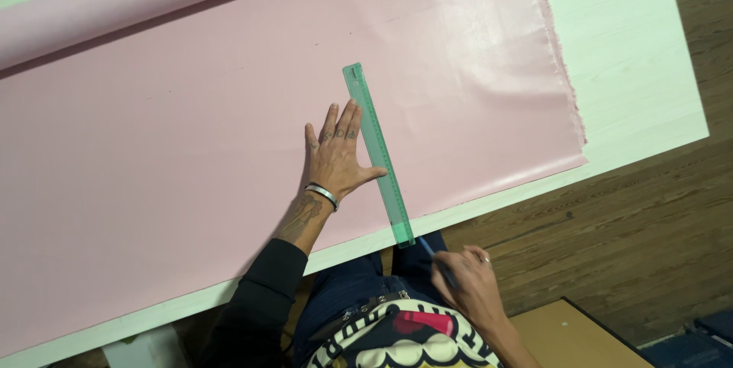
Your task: Marking measurement lines on a piece of pink leather using a ruler and a pen.
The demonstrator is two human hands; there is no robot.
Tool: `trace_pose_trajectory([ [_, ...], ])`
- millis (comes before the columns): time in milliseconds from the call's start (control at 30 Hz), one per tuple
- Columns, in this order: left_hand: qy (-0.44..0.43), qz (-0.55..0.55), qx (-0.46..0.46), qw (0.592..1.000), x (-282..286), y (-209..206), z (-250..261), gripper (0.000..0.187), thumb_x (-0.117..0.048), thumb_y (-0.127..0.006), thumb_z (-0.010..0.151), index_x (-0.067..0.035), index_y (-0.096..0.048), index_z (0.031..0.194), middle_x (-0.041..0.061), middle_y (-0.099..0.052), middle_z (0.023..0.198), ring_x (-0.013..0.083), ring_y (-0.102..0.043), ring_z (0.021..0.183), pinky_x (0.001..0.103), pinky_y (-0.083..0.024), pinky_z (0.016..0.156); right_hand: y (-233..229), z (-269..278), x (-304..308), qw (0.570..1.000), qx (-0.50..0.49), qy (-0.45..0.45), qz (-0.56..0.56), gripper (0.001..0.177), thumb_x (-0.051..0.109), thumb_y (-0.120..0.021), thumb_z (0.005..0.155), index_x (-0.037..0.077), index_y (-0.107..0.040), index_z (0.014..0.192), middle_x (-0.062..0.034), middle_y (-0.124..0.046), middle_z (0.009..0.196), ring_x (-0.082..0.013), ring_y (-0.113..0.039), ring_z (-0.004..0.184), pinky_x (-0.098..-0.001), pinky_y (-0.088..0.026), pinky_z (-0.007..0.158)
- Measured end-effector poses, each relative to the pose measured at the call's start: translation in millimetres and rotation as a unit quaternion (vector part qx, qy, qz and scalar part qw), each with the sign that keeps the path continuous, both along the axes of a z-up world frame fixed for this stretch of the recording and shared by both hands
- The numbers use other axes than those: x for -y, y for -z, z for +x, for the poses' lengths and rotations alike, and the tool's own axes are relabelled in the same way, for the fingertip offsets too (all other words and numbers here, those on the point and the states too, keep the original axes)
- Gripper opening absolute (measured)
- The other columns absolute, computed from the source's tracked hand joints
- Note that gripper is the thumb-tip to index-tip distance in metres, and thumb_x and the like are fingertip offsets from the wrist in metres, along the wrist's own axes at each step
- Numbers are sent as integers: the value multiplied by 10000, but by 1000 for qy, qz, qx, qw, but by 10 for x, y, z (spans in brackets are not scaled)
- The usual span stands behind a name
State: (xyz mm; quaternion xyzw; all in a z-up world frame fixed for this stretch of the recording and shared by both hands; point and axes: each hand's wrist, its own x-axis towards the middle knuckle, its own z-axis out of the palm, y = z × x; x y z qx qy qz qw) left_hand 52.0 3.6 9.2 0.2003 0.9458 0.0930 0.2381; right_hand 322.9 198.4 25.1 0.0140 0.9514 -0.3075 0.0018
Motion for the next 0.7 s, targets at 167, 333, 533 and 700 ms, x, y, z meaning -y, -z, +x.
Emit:
trace_pose_trajectory([
  [167,-5,-5,-24,1000,66,-8,23,1366,-826,-757,597,-207,-88,1615,-19,-62,1704,258,-44,1564,720,-102,1193,-328,35,-146,988,-41,138,-53,200,129,-726,865,101,-707,1062,-82,-744,944,-235,-721,830,-410,-538,870],
  [333,-72,-12,-24,997,470,-37,75,1344,-811,-761,608,-206,-102,1612,-21,-77,1703,232,-65,1560,714,-109,1198,-300,-186,-276,980,-23,162,-110,266,96,-660,940,101,-668,1207,-135,-737,1037,-276,-720,877,-391,-566,741],
  [533,-161,-67,-7,985,1353,-2,155,1361,-798,-772,593,-182,-122,1617,7,-102,1697,246,-71,1556,695,-108,1188,47,-443,-449,997,71,-4,-29,329,123,-628,952,191,-667,1272,-90,-751,996,-283,-709,878,-407,-560,762],
  [700,-385,-72,-122,912,1935,-53,189,1271,-809,-705,648,-84,-268,1595,71,-233,1696,294,-155,1570,665,-216,1183,73,-874,21,998,31,-58,-16,359,182,-704,892,168,-653,1248,-94,-755,1060,-295,-704,1039,-442,-562,890],
])
